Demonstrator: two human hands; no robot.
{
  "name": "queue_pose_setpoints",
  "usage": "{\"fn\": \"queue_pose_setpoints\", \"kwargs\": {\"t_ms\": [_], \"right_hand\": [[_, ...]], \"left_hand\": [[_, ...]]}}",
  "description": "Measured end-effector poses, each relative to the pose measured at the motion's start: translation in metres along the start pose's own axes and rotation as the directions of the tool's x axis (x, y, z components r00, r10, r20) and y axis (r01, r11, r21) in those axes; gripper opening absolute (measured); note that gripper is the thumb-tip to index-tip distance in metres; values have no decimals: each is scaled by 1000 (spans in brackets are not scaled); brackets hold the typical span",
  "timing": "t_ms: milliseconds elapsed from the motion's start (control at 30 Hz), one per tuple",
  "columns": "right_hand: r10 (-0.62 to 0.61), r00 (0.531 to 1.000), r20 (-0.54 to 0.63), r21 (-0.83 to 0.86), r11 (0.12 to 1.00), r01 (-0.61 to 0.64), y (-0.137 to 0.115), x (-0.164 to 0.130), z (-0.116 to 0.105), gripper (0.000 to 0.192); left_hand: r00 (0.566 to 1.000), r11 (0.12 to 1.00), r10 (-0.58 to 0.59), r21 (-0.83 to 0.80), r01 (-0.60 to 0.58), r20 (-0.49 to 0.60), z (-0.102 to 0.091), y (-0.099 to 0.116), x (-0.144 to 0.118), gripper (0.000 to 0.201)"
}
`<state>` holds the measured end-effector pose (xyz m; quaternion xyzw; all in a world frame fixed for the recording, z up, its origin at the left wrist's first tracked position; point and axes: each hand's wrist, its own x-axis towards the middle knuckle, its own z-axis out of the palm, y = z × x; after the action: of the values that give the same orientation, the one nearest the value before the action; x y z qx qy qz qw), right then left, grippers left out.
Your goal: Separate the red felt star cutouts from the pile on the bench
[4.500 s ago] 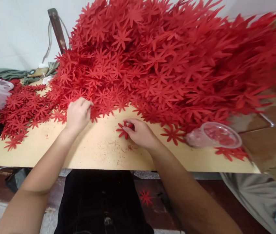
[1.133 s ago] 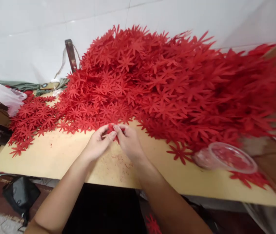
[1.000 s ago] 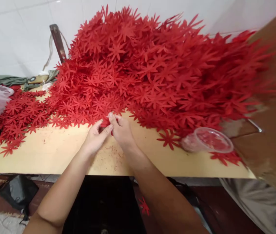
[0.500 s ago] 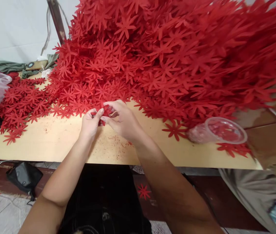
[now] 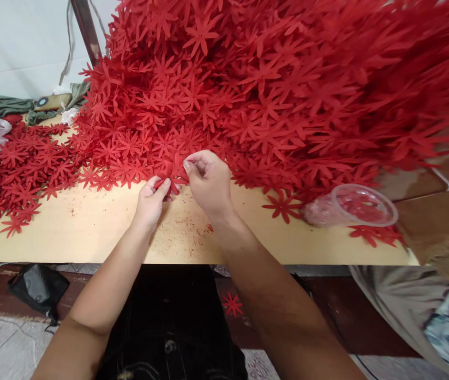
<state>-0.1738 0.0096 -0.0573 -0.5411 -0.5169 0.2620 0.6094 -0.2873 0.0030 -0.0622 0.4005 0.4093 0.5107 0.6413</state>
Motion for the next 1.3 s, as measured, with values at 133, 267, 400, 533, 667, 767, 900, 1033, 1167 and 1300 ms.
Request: {"fn": "queue_pose_setpoints", "kwargs": {"t_ms": [133,267,400,533,667,767,900,1033,1167,1300], "right_hand": [[-50,994,-95,-32,998,47,11,12,-6,8],[-15,985,-174,12,1000,18,35,34,-21,4],[-98,994,40,-29,995,99,40,45,-26,31],[-97,978,186,-42,993,107,19,33,-23,46],[108,923,370,130,977,-167,2,6,-17,47],[192,856,479,201,926,-321,2,-9,-10,47],[202,833,515,234,902,-364,5,-14,-6,40],[164,878,450,249,921,-300,8,-16,-5,35],[165,952,256,131,970,-204,12,-21,-6,19],[76,984,163,-43,997,-69,12,-26,-11,9]], "left_hand": [[998,1000,20,-6,-20,-62,-3,1,0,11],[994,1000,1,5,-1,-112,-6,0,-1,12],[999,999,-20,27,21,-34,-3,-1,-2,20],[999,998,42,44,-42,0,-3,-2,-2,25],[997,996,70,59,-71,21,-3,-4,-2,27],[998,993,59,102,-61,15,-1,-6,-1,32],[999,991,45,128,-43,-9,-1,-8,1,40],[1000,992,5,130,-8,25,-2,-7,0,49],[991,989,-111,103,103,70,-4,-6,-2,54],[984,991,-124,64,117,126,-5,-6,-4,32]]}}
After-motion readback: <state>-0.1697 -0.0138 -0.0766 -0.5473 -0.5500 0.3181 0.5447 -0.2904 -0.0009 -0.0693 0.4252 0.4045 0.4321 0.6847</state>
